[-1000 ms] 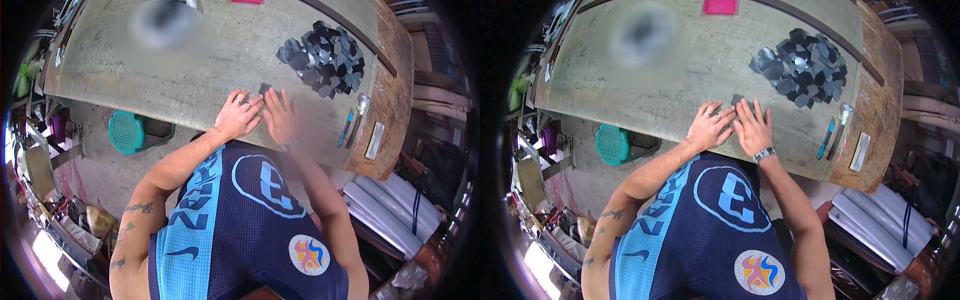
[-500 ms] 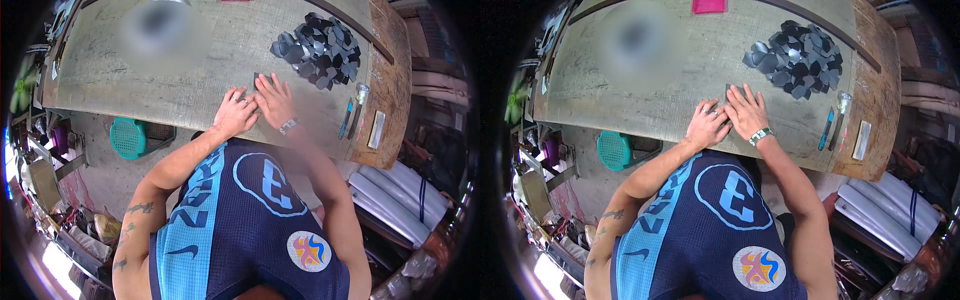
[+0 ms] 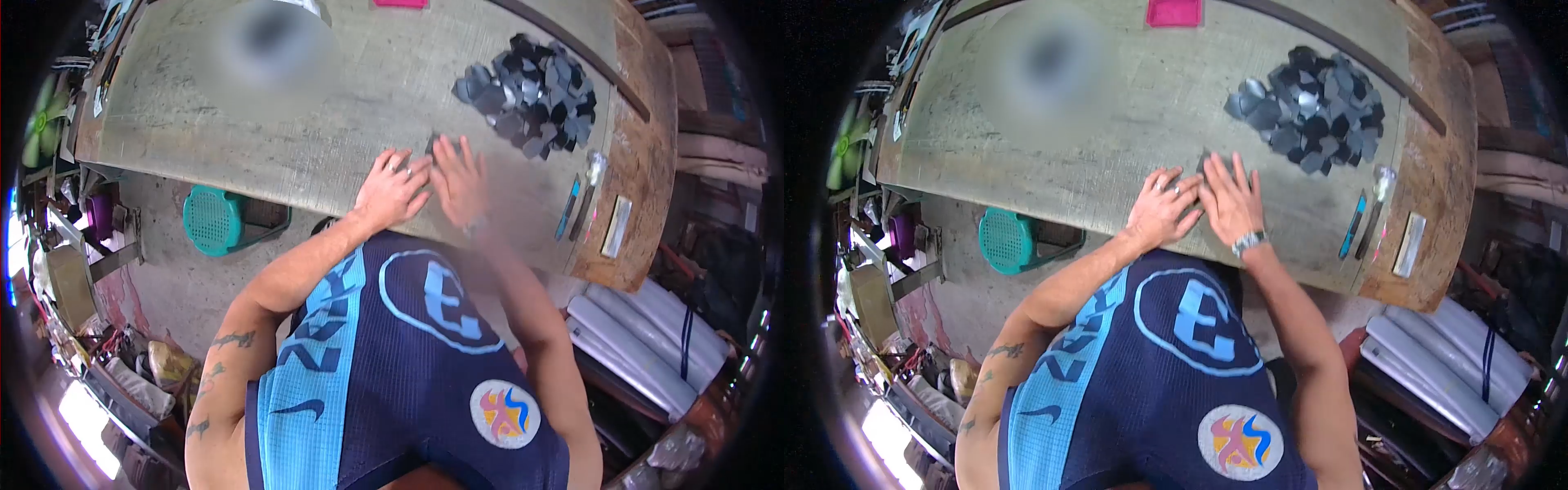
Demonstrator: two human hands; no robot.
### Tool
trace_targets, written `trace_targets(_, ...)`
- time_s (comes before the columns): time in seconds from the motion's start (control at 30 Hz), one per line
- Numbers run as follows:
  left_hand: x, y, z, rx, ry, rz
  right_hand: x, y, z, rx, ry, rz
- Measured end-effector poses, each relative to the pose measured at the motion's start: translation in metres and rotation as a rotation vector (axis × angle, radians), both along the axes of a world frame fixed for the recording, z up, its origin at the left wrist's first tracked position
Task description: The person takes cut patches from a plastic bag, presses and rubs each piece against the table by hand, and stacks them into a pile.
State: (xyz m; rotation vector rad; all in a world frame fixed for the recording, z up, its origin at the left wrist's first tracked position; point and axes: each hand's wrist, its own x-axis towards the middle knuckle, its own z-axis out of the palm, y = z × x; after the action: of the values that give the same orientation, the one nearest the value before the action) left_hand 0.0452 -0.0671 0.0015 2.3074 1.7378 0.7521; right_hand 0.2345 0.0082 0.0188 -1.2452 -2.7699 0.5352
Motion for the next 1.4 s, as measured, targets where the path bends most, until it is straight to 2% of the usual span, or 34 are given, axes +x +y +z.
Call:
trace_targets(0.07,0.001,0.003,0.005,-0.003,0.019,-0.011,-0.018,0.016,0.002,0.011,0.084,-0.068)
trace_targets(0.27,0.001,0.0,0.002,-0.039,-0.029,-0.002,0.005,-0.002,-0.009,0.04,0.091,-0.04)
trace_targets(0.47,0.002,0.0,0.004,-0.021,0.06,-0.018,-0.017,0.006,-0.01,0.088,0.128,-0.112)
trace_targets(0.6,0.0,0.006,0.005,-0.003,0.011,-0.013,0.008,-0.011,-0.009,0.095,0.148,-0.08)
trace_targets(0.73,0.001,0.003,0.012,-0.025,-0.026,-0.029,-0.008,0.014,-0.016,0.135,0.156,-0.162)
trace_targets(0.83,-0.005,0.004,0.012,-0.151,-0.258,0.061,0.002,0.004,-0.015,0.115,0.156,-0.203)
trace_targets(0.87,-0.008,0.011,0.012,-0.137,-0.254,0.061,0.011,-0.001,-0.011,0.089,0.137,-0.214)
trace_targets(0.9,-0.011,0.015,0.011,-0.22,-0.415,0.11,0.029,-0.014,-0.011,0.095,0.138,-0.206)
trace_targets(0.93,-0.012,0.016,0.01,-0.304,-0.58,0.167,0.052,-0.031,-0.013,0.087,0.094,-0.293)
trace_targets(0.97,-0.005,0.019,0.02,-0.389,-0.758,0.399,0.07,-0.034,-0.014,0.086,0.049,-0.347)
trace_targets(1.0,-0.001,0.02,0.023,-0.382,-0.764,0.418,0.082,-0.039,-0.017,0.085,0.049,-0.326)
trace_targets(1.1,0.008,0.035,0.025,-0.042,-0.294,0.413,0.095,-0.037,-0.022,0.122,0.017,-0.395)
trace_targets(1.13,0.011,0.038,0.025,-0.031,-0.299,0.43,0.094,-0.034,-0.022,0.114,0.0,-0.456)
trace_targets(1.2,0.015,0.045,0.026,-0.125,-0.084,0.37,0.087,-0.031,-0.023,0.126,-0.015,-0.486)
trace_targets(1.27,0.019,0.047,0.018,-0.128,-0.023,0.303,0.077,-0.034,-0.029,0.139,-0.021,-0.594)
trace_targets(1.33,0.018,0.051,0.021,-0.216,-0.029,0.257,0.076,-0.035,-0.045,0.25,-0.048,-0.582)
trace_targets(1.4,0.018,0.052,-0.004,-0.136,-0.124,0.158,0.072,-0.034,-0.044,0.231,-0.053,-0.608)
